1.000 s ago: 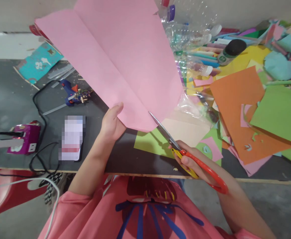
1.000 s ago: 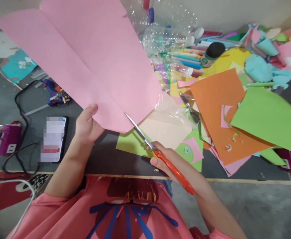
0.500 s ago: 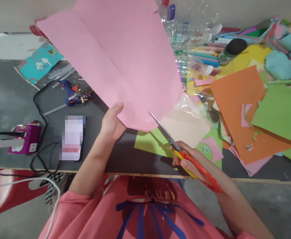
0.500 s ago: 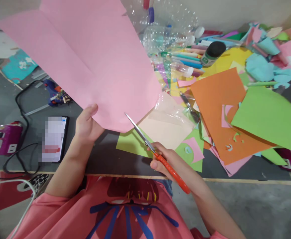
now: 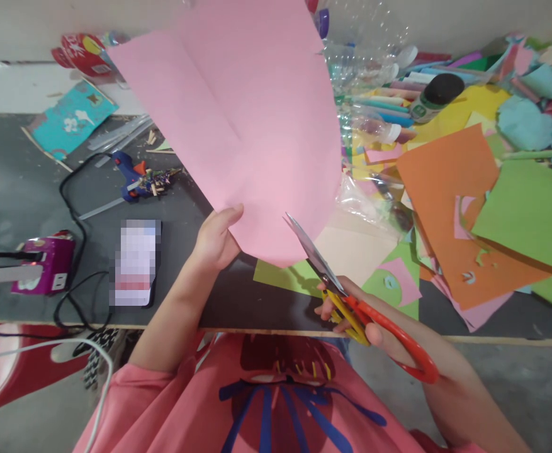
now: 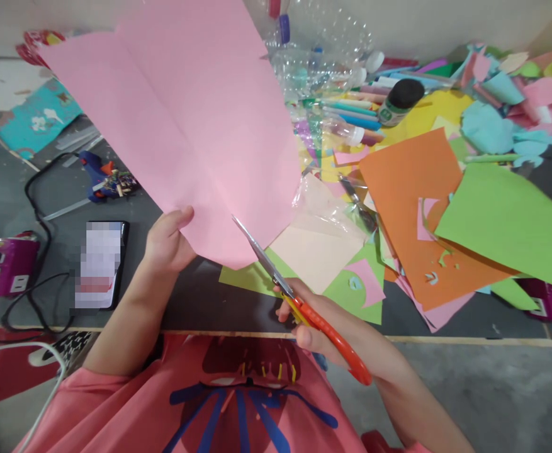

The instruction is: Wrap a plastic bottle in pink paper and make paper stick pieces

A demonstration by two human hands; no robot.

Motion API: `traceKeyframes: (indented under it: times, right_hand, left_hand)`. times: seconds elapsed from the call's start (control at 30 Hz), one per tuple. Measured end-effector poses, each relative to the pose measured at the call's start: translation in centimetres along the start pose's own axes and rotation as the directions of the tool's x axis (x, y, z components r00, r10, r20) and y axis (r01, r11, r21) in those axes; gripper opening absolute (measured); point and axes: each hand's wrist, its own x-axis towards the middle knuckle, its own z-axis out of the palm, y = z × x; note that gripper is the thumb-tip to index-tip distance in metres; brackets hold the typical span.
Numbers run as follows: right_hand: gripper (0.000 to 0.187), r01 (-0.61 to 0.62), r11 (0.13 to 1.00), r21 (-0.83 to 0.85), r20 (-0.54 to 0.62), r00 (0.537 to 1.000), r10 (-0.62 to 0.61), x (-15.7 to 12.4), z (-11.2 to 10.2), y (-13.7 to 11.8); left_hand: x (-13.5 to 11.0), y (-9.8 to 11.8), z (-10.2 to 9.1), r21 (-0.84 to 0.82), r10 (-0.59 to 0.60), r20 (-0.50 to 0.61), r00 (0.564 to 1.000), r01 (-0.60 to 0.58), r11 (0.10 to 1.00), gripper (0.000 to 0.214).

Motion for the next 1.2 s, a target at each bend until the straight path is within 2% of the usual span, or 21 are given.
traceKeyframes:
  times: [0.13, 0.23, 0.5, 0.67, 0.87, 1.03, 1.13, 1.2]
  right_hand:
    - [0.080, 0.022, 0.990, 0.142, -0.032, 0.999, -0.017, 1.1, 0.9, 0.3]
    - [0.075, 0.013, 0.992, 0.127, -0.083, 0.997, -0.002, 1.9, 1.4, 0.2]
    - [0.069, 0.034, 0.990, 0.138, -0.118, 0.993, -0.018, 2.3, 2.1, 0.6]
    - [0.070, 0.010, 0.988, 0.152, -0.168, 0.986, 0.016, 2.5, 2.7, 0.2]
    - [0.064, 0.014, 0.994, 0.112, -0.199, 0.980, 0.008, 2.7, 3.0, 0.0]
    - [0.061, 0.058, 0.998, 0.009, -0.173, 0.983, -0.055, 2.1, 2.1, 0.3]
    - [0.058, 0.051, 0.997, -0.061, -0.110, 0.992, -0.058, 1.3, 1.2, 0.5]
    - [0.059, 0.037, 0.995, -0.097, -0.052, 0.998, -0.042, 0.8, 0.8, 0.4]
  left_hand:
    - [-0.1, -0.3, 0.0, -0.007, -0.028, 0.095, 0.995, 0.029, 1.000, 0.051]
    - [-0.1, -0.4, -0.1, -0.006, -0.040, 0.124, 0.991, 0.041, 0.999, 0.051]
    - [-0.2, -0.1, 0.0, -0.005, -0.031, 0.072, 0.997, 0.032, 0.999, 0.045]
    - [-0.2, -0.1, 0.1, -0.003, -0.038, 0.043, 0.998, 0.039, 0.999, 0.042]
    - [-0.2, 0.0, 0.2, 0.018, -0.050, 0.003, 0.999, 0.050, 0.999, 0.037]
    - [0.1, 0.6, 0.1, -0.031, -0.025, -0.081, 0.996, 0.022, 0.999, 0.019]
    - [0.3, 1.0, 0.2, -0.080, 0.016, -0.125, 0.992, -0.026, 0.996, 0.015]
    - [0.4, 1.1, 0.3, -0.075, -0.031, -0.138, 0.990, 0.021, 0.997, 0.012]
